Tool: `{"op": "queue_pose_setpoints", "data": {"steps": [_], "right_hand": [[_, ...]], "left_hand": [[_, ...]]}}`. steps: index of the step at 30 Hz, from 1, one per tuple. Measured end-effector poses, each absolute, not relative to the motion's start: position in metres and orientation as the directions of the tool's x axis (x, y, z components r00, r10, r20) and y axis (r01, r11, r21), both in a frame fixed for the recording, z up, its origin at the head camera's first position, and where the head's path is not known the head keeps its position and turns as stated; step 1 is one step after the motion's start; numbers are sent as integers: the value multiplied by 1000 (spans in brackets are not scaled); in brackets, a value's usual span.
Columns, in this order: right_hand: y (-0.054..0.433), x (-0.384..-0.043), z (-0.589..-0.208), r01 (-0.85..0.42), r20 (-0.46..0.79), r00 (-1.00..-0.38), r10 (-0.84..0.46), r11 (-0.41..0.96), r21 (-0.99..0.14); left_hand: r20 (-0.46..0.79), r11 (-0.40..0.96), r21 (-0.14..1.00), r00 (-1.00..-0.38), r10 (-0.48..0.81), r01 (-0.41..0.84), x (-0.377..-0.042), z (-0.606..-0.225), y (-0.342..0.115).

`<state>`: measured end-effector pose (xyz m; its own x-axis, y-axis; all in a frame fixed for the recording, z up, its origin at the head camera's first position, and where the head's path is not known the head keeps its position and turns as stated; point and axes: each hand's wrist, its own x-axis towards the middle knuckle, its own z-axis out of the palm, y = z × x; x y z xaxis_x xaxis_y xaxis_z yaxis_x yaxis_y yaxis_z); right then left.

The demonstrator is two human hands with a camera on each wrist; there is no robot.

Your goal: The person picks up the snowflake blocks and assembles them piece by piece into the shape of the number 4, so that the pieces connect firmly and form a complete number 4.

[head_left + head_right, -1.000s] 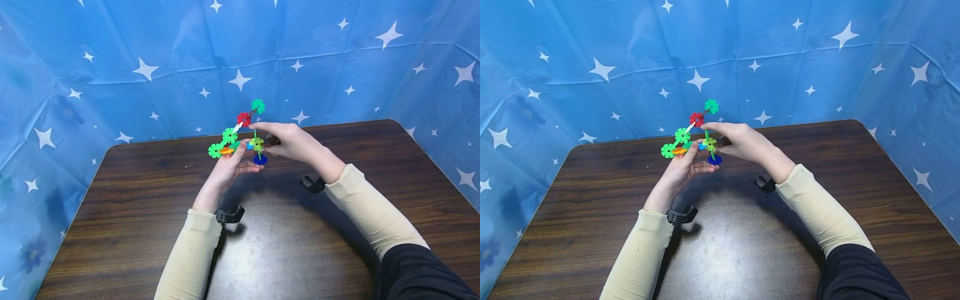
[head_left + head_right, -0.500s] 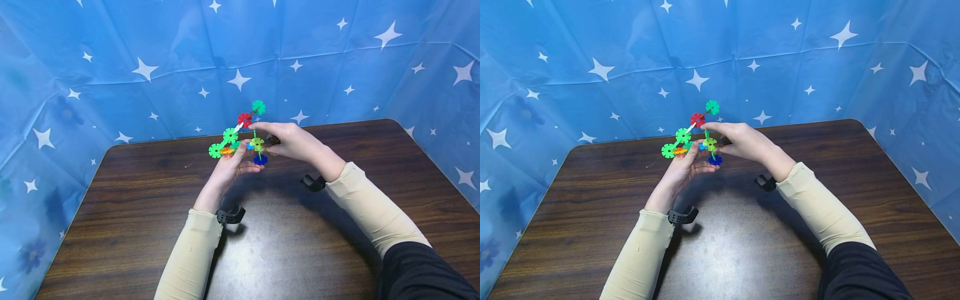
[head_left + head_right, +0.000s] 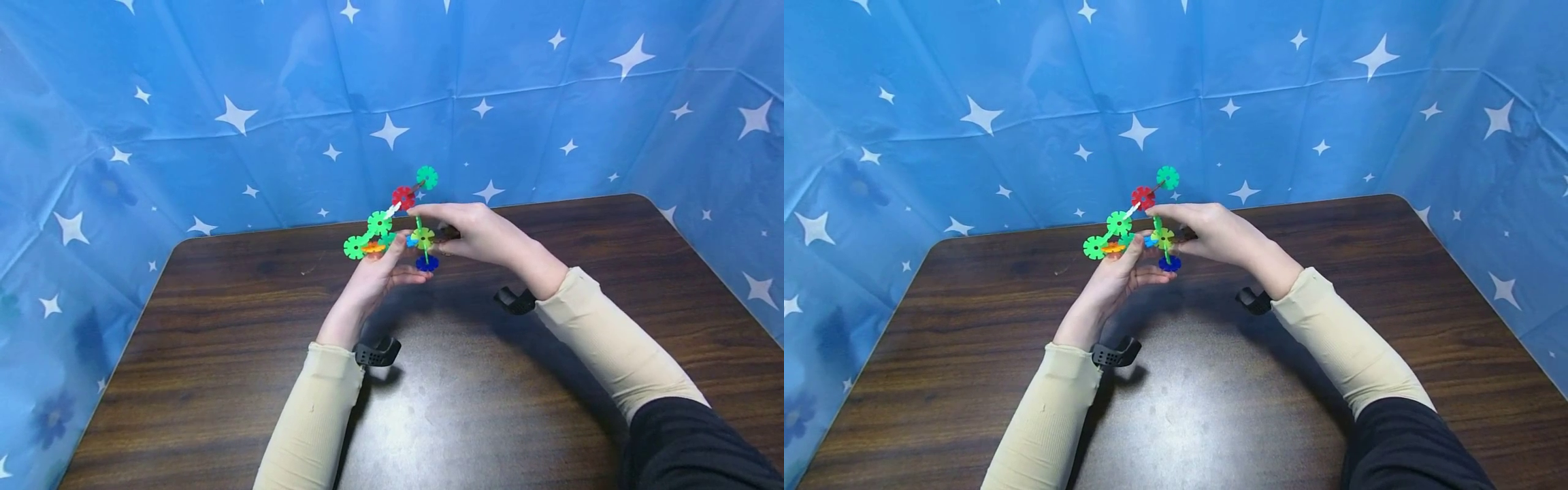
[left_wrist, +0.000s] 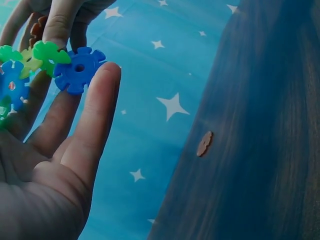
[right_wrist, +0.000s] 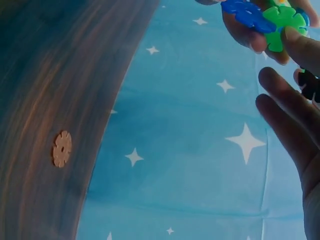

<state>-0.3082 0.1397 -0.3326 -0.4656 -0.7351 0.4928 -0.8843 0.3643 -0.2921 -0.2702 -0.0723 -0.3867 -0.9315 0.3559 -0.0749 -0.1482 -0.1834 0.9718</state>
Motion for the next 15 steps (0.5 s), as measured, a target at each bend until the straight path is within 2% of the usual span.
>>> {"op": "queue_pose_setpoints", "data": {"steps": [3,10,15], "right_hand": [[139,-309,-335,-875,500,-481,-720,365,-317],[137,-309,-336,-864,526,-499,-689,350,-362],[145,-309,-337,-833,523,-544,-656,349,-429]], "left_hand": [[-81,-154,978,-933,350,-143,-270,-386,-74],[-10,-137,989,-938,345,-61,-270,-385,-76],[7,-124,992,-939,343,-38,-272,-384,-80]]}}
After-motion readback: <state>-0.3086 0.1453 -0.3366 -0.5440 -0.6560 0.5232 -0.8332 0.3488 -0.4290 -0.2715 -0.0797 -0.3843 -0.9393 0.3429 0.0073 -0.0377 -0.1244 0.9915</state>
